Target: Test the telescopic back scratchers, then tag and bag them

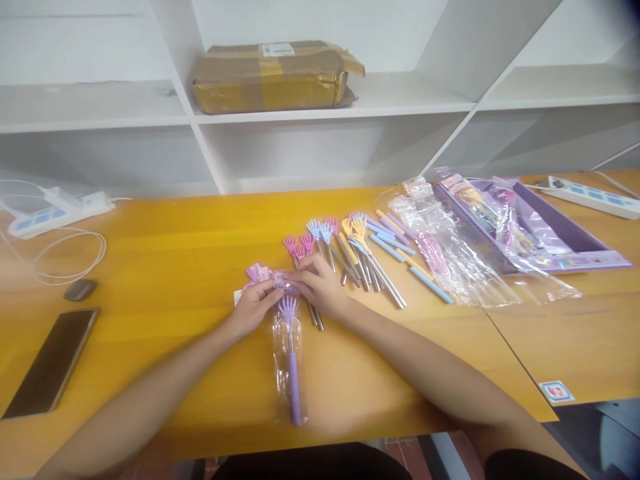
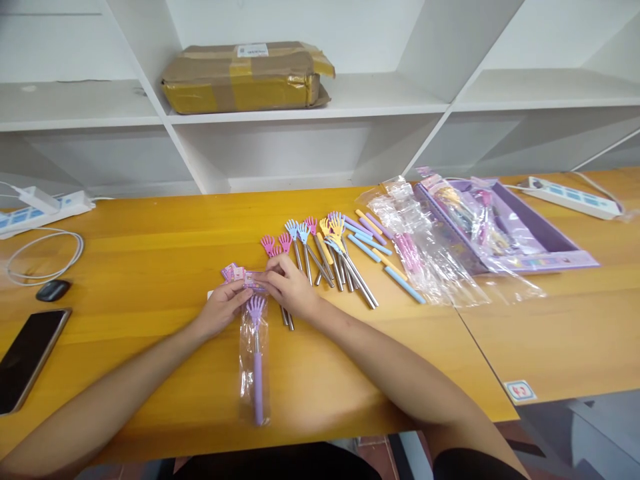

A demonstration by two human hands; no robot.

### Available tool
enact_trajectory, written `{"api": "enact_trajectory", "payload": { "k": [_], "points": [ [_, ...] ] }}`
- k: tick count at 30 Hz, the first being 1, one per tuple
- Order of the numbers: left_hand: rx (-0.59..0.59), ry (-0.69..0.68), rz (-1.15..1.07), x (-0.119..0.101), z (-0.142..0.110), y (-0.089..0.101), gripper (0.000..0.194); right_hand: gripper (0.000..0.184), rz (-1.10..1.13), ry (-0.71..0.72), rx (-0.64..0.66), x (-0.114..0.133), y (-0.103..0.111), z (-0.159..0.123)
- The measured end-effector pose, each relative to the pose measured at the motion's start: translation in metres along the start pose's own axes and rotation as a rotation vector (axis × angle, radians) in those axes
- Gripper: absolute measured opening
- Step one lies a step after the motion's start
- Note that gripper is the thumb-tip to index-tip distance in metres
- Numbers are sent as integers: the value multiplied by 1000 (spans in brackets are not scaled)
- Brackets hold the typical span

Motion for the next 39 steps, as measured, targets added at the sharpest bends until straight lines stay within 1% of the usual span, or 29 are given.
{"api": "enact_trajectory", "payload": {
  "k": [7, 11, 14, 16, 20, 25, 29, 34, 37, 39],
  "points": [
    [-41, -26, 17, -4, -2, 4, 37, 15, 85, 3, 61, 2, -3, -1],
    [-19, -25, -17, -4, -4, 3, 39, 12, 140, -5, 96, 5, -4, 4],
    [-7, -33, 7, -5, -5, 2, 42, 8, 168, 8, 125, 7, -4, 7],
    [-3, -38, 6, -6, -5, 2, 41, 9, 155, 26, 156, 7, -4, 7],
    [6, -27, -64, -1, -4, 1, 40, 19, 46, 87, 210, 8, -7, 1],
    [-54, 5, -197, 9, -1, 9, 38, 24, -45, 145, 198, 13, -7, -6],
    [-68, 31, -263, 12, 1, 10, 39, 29, -98, 192, 205, 18, -10, -8],
    [-83, 4, -202, 9, 2, 10, 40, 26, -103, 272, 178, 28, -12, -9],
    [-89, -12, -156, 7, 2, 10, 41, 22, -97, 261, 166, 30, -13, -9],
    [-87, -21, -119, 4, 1, 10, 42, 18, -105, 249, 136, 31, -11, -7]
  ]
}}
Point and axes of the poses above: each hand's wrist, its own z-axis towards the middle knuckle, its own y-axis out of the back of the hand, x = y × z, the point moved 10 cm from there along z, towards the middle knuckle, and after that the axes turned 11 degrees about -x, right-handed, at the moved point
